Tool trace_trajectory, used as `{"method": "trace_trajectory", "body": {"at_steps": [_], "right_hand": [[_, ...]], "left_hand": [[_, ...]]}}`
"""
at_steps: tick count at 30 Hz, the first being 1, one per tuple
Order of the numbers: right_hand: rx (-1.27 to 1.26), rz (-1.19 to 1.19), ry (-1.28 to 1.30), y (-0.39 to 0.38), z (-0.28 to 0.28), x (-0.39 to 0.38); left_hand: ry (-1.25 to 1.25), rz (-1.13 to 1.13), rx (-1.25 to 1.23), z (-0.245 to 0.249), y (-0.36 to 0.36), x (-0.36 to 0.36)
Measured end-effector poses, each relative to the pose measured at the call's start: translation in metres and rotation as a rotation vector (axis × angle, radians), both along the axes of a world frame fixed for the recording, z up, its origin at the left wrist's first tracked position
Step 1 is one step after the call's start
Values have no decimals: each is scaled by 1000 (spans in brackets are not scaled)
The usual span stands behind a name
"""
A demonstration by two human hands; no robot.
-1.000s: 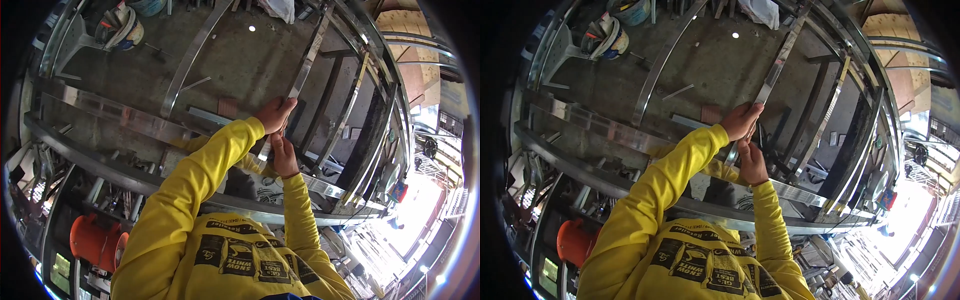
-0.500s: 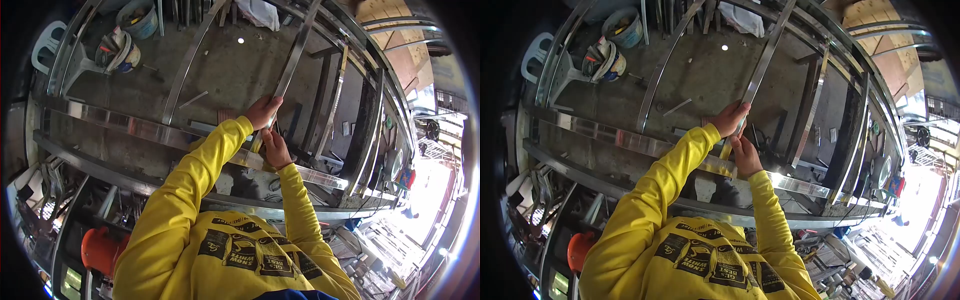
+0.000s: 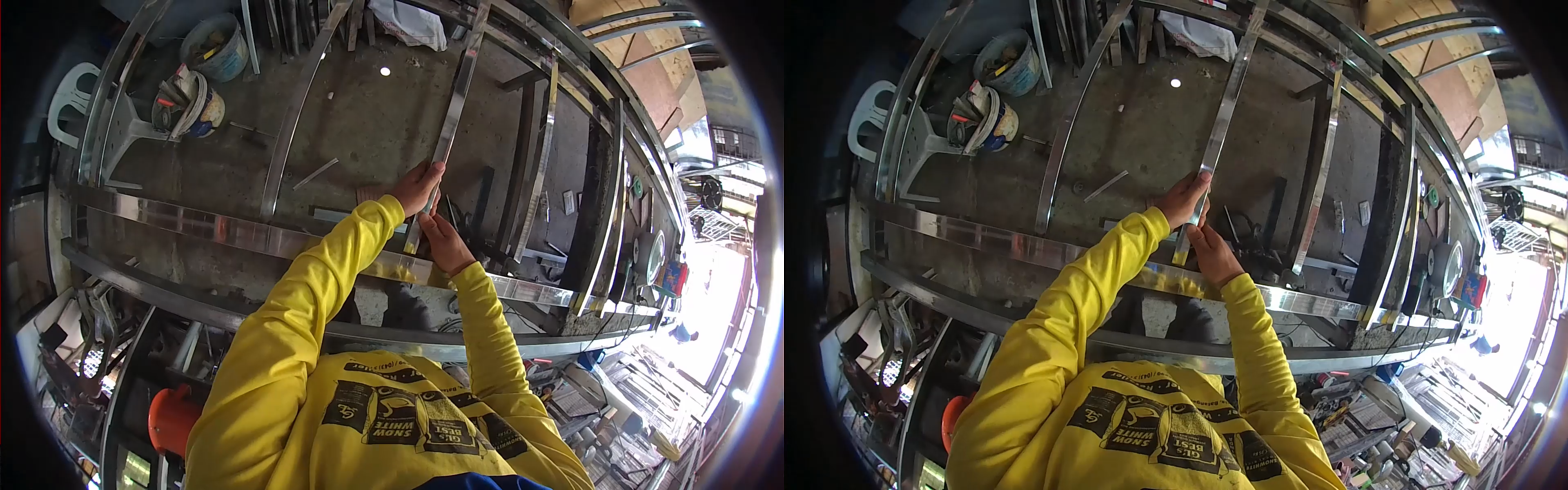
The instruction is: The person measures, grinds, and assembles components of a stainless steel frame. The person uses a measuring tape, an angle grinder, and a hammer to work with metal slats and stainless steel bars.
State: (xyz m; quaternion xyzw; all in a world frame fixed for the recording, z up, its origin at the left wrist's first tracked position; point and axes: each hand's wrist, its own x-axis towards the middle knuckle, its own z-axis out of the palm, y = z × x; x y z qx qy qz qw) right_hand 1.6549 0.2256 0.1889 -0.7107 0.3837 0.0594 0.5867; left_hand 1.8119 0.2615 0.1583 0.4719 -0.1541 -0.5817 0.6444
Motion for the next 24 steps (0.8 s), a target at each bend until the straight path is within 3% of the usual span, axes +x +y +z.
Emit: {"method": "trace_trajectory", "body": {"at_steps": [5, 11, 17, 19, 24], "right_hand": [[69, -25, 13, -3, -6, 4], [280, -79, 110, -5, 7, 9], [105, -18, 86, -4, -2, 5], [102, -20, -34, -5, -29, -3], [62, -13, -76, -1, -12, 2]], "left_hand": [[-107, -68, 24, -8, 2, 2], [64, -51, 21, -19, 1, -5], [46, 60, 55, -17, -2, -12], [-6, 71, 99, -13, -2, -13], [-43, 111, 139, -8, -1, -17]]}}
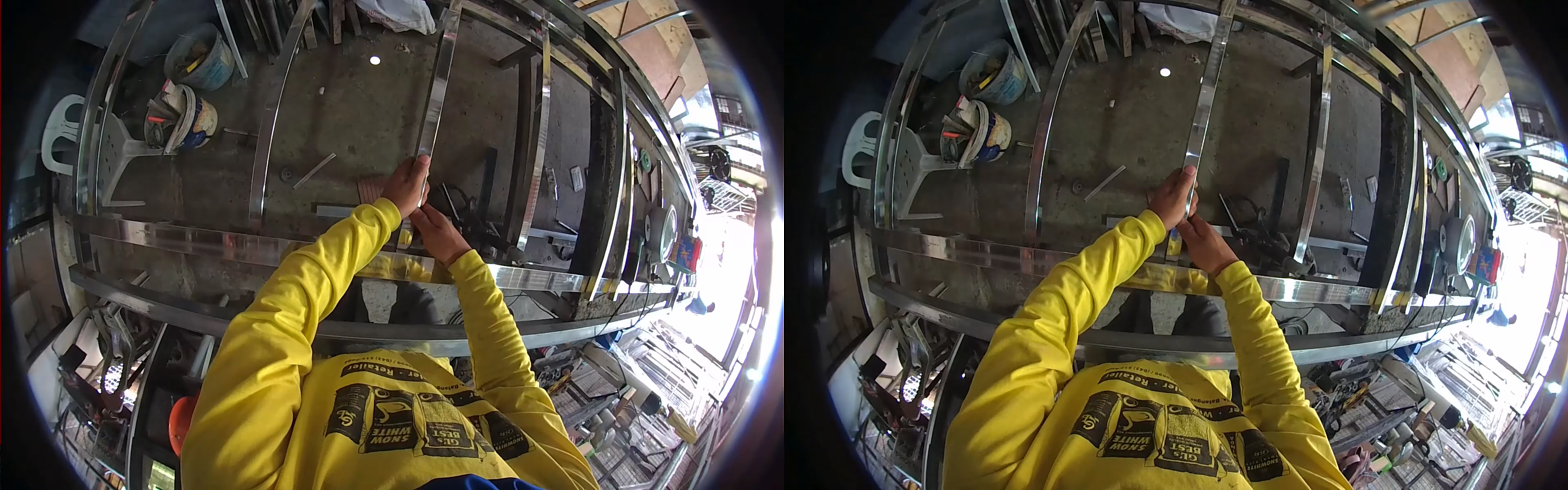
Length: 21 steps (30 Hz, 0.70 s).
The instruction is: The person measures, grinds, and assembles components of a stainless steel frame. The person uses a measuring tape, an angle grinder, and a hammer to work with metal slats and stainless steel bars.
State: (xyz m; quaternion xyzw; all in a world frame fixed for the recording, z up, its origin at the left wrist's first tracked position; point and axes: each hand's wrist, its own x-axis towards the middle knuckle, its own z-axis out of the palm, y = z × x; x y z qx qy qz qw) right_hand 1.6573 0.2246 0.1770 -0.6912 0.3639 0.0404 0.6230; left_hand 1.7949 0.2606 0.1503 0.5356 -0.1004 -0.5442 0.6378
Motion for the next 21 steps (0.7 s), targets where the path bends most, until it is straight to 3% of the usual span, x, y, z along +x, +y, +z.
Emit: {"method": "trace_trajectory", "body": {"at_steps": [8, 14, 16, 21], "right_hand": [[-60, 52, -40, -4, -14, -5], [-83, 167, 104, -11, 5, 2], [83, 61, 29, -8, -9, -3], [104, -20, -20, -3, -9, -2]], "left_hand": [[9, 2, 4, -9, 0, -2], [-7, 55, 11, -9, -2, -4], [-19, 28, -5, -14, -4, -1], [-6, 5, -18, -1, -4, -1]]}}
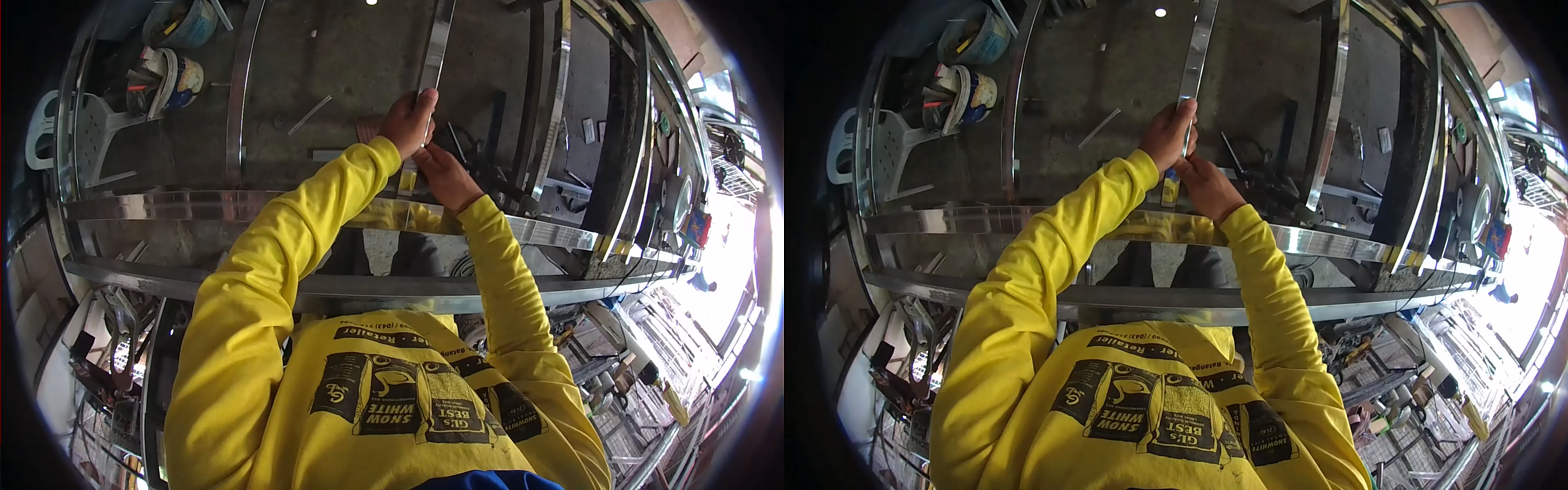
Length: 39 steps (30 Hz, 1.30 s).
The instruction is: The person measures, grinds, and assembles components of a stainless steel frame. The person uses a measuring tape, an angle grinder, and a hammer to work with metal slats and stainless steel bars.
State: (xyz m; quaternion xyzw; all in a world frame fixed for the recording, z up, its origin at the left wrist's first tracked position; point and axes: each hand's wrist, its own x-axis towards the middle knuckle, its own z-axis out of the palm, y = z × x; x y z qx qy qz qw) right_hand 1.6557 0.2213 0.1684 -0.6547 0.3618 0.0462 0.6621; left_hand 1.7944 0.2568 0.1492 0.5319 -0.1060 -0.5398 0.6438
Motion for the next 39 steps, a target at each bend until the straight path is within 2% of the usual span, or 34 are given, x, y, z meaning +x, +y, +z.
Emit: {"method": "trace_trajectory", "body": {"at_steps": [8, 11, 14, 17, 19, 20, 21, 22, 24, 27, 31, 32, 33, 34, 36, 37, 38, 39], "right_hand": [[-131, 52, -15, 0, -4, -5], [-123, 85, 54, -1, 28, 6], [-189, 45, -82, 4, 16, 4], [-168, 33, -41, 4, 23, 5], [-113, 74, 90, 8, 26, 1], [-116, 102, 137, 2, 28, 4], [-108, 52, 80, 3, 20, 1], [-103, 5, 15, 5, 14, -1], [-156, -70, 68, 4, 31, 6], [-459, -278, 158, -24, 49, 22], [-1184, -342, -97, -149, 87, 98], [-1240, -438, -143, -184, 98, 126], [-1402, -440, -170, -219, 114, 157], [-1449, -501, -273, -258, 122, 185], [-1392, -602, -192, -311, 140, 240], [-1268, -546, -80, -360, 100, 269], [-1239, -465, 49, -349, 78, 287], [-1212, -374, 173, -338, 56, 305]], "left_hand": [[-7, -51, 51, 14, -1, 6], [-52, -70, 95, 19, 0, 8], [-35, -98, 101, 19, 0, 9], [3, -91, 109, 18, 2, 8], [44, -76, 109, 12, -1, 9], [87, -146, 215, 11, 0, 10], [106, -198, 299, 13, -2, 13], [85, -181, 257, 25, -7, 18], [73, -117, 182, 33, -18, 23], [40, -47, 123, 31, -42, 37], [-98, -84, 176, 34, -54, 41], [-198, -48, 160, 28, -54, 37], [-302, -11, 150, 22, -55, 33], [-327, -15, 163, 23, -54, 34], [-409, 23, 157, 21, -53, 30], [-468, 73, 138, 20, -53, 27], [-528, 121, 119, 19, -54, 27], [-473, 86, 148, 23, -54, 28]]}}
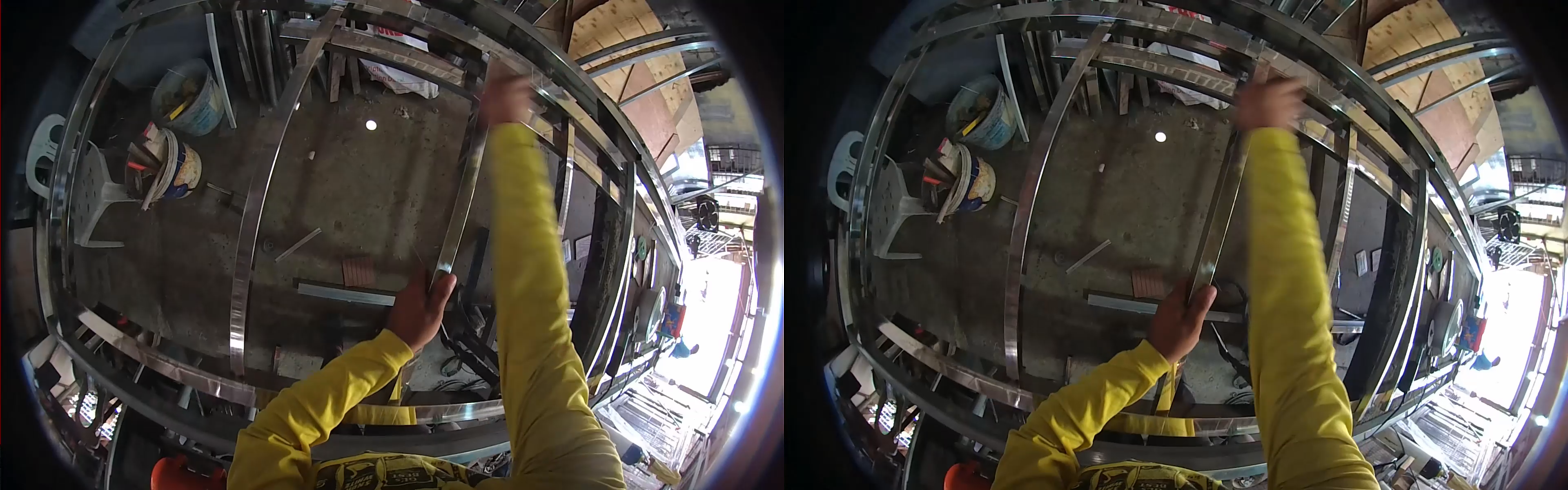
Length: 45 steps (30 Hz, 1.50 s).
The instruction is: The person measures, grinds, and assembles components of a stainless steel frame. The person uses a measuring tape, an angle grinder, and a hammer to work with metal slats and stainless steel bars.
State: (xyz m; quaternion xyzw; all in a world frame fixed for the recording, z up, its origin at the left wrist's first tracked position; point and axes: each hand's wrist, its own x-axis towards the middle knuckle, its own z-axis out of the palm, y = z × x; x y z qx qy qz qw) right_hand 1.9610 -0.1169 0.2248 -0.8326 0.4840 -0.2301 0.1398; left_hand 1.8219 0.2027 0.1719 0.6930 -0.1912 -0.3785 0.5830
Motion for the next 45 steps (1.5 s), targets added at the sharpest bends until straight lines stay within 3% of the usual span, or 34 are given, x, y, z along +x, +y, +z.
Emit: {"method": "trace_trajectory", "body": {"at_steps": [2, 3, 5, 11, 12, 13, 14, 15, 16, 17, 21, 24, 28, 33, 39, 45], "right_hand": [[20, 20, 54, 43, -18, 20], [69, 32, -70, 29, -31, 24], [174, 124, -54, 5, -42, 11], [-138, 37, -196, -81, 18, -31], [-160, 5, -197, -72, 7, -23], [-103, -5, -138, -54, -13, -10], [-35, -3, 6, -20, -68, 13], [37, 17, 47, 5, -93, 24], [188, 55, -39, 25, -66, 26], [160, 67, -95, 29, -65, 24], [51, 188, -27, 48, -55, 2], [223, 213, 42, 71, -26, -12], [496, 107, -115, 56, -53, -9], [399, 136, -200, 55, -65, -14], [691, 212, -428, 61, -42, -18], [887, 216, -611, 65, -42, -27]], "left_hand": [[115, -61, 62, 9, 2, 4], [124, -76, 63, 8, 2, 6], [146, -94, 61, 8, 4, 6], [148, -51, 87, 13, 3, 5], [107, -48, 77, 11, 4, 5], [66, -40, 65, 7, 4, 4], [26, -30, 53, 4, 3, 1], [115, -41, 46, -1, 4, -2], [194, -44, 35, -11, 4, 1], [239, -52, 21, -11, 6, 3], [286, -39, -22, -12, 5, 4], [226, -51, 32, -15, 5, 4], [280, -94, -3, -16, 7, 6], [306, -120, -67, -14, 6, 8], [141, -125, 67, -11, 4, 10], [223, -144, 25, -13, 4, 7]]}}
